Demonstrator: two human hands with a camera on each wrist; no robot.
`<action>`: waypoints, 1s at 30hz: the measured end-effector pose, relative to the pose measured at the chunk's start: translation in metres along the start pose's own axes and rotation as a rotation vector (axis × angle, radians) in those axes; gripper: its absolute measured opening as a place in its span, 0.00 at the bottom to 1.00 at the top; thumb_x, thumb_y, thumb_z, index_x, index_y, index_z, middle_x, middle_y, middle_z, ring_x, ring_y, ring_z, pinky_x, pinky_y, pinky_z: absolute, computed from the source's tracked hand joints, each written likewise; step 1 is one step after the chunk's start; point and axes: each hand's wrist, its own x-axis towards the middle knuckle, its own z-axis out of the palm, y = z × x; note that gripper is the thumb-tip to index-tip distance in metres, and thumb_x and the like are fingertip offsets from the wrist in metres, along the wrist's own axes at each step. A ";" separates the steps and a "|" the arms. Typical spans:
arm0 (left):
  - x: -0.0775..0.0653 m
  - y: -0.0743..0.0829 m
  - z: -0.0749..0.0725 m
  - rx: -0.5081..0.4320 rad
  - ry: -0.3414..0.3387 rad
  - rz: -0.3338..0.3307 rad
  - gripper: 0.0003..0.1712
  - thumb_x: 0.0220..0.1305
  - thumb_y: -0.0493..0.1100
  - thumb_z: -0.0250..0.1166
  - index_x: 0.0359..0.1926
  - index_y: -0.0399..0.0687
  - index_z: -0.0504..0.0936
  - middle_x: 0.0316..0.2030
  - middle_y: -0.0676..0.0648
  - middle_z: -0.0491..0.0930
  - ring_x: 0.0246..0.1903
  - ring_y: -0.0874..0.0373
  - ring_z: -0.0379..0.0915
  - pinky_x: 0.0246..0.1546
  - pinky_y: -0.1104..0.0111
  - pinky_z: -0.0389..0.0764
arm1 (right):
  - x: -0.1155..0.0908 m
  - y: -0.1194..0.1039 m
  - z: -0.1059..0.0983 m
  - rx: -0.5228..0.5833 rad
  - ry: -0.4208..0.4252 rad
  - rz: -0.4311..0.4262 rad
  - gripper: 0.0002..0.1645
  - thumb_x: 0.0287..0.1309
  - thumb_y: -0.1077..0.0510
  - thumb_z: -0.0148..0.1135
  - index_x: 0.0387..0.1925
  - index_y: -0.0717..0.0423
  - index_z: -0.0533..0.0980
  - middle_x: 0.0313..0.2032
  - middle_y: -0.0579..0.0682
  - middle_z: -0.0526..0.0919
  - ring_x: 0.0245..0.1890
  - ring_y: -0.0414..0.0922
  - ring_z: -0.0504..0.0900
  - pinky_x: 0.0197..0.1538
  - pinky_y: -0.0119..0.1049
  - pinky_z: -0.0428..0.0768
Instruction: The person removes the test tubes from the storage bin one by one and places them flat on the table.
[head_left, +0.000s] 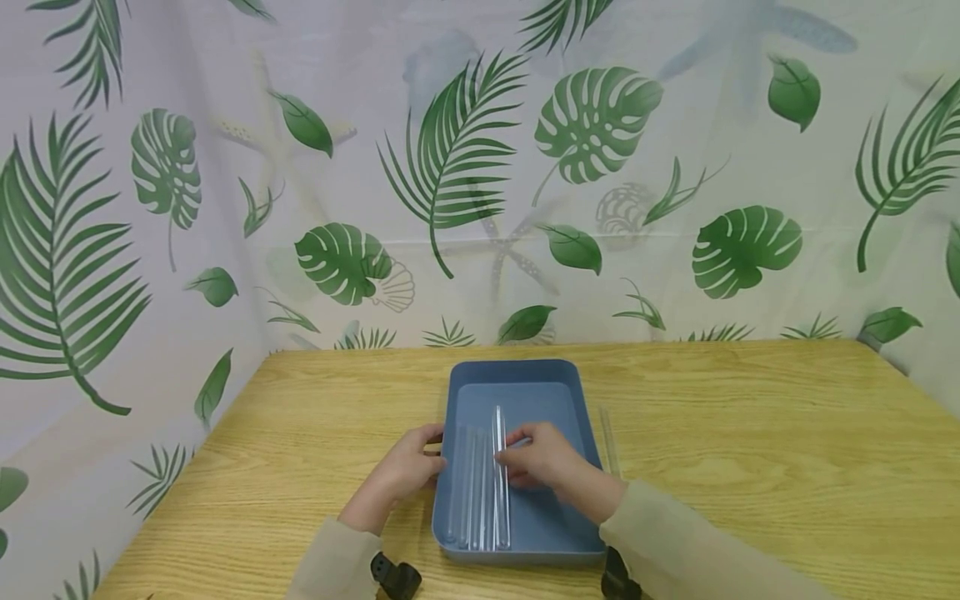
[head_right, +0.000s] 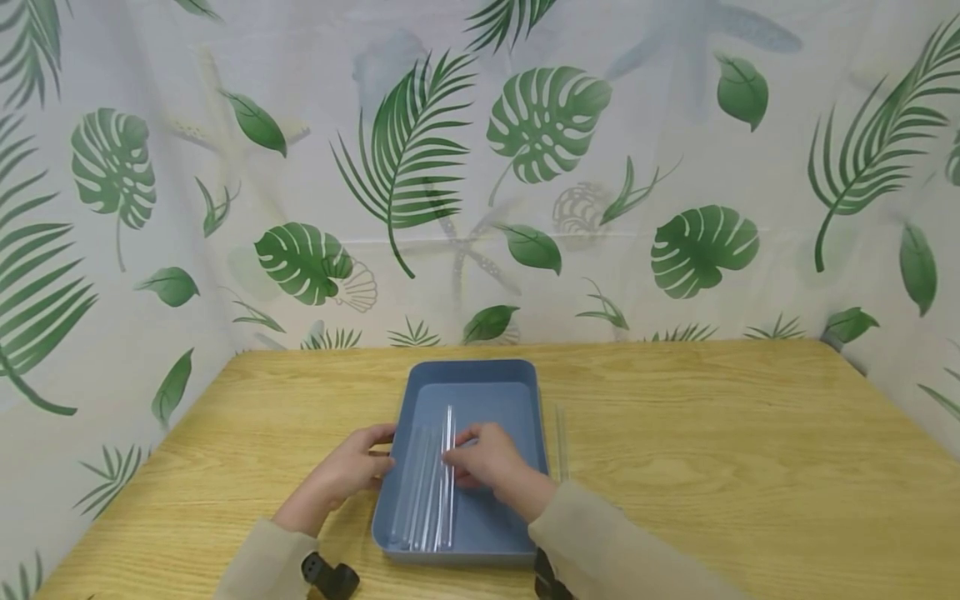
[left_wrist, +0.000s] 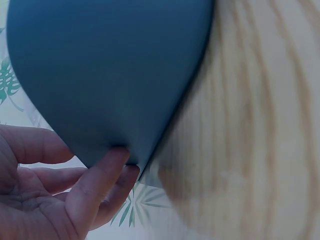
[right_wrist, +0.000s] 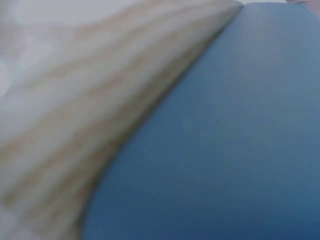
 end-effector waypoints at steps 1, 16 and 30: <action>0.000 0.000 0.000 -0.001 0.001 0.000 0.28 0.57 0.26 0.46 0.61 0.27 0.56 0.58 0.30 0.58 0.51 0.39 0.64 0.37 0.58 0.76 | -0.001 -0.002 -0.001 0.015 0.001 -0.001 0.14 0.47 0.67 0.61 0.38 0.68 0.71 0.25 0.54 0.78 0.20 0.42 0.77 0.25 0.36 0.79; -0.001 0.001 0.000 -0.021 -0.002 0.000 0.29 0.57 0.25 0.46 0.61 0.27 0.55 0.57 0.30 0.57 0.51 0.39 0.64 0.37 0.59 0.77 | -0.003 -0.009 -0.011 0.094 0.000 -0.027 0.16 0.50 0.67 0.59 0.42 0.69 0.72 0.31 0.57 0.77 0.25 0.44 0.79 0.30 0.36 0.79; -0.003 0.002 0.001 -0.028 -0.001 0.001 0.29 0.57 0.25 0.46 0.61 0.27 0.54 0.57 0.29 0.57 0.51 0.38 0.64 0.38 0.58 0.76 | -0.011 -0.007 -0.026 0.072 0.014 -0.030 0.14 0.50 0.66 0.60 0.39 0.70 0.71 0.28 0.55 0.78 0.23 0.42 0.78 0.27 0.34 0.79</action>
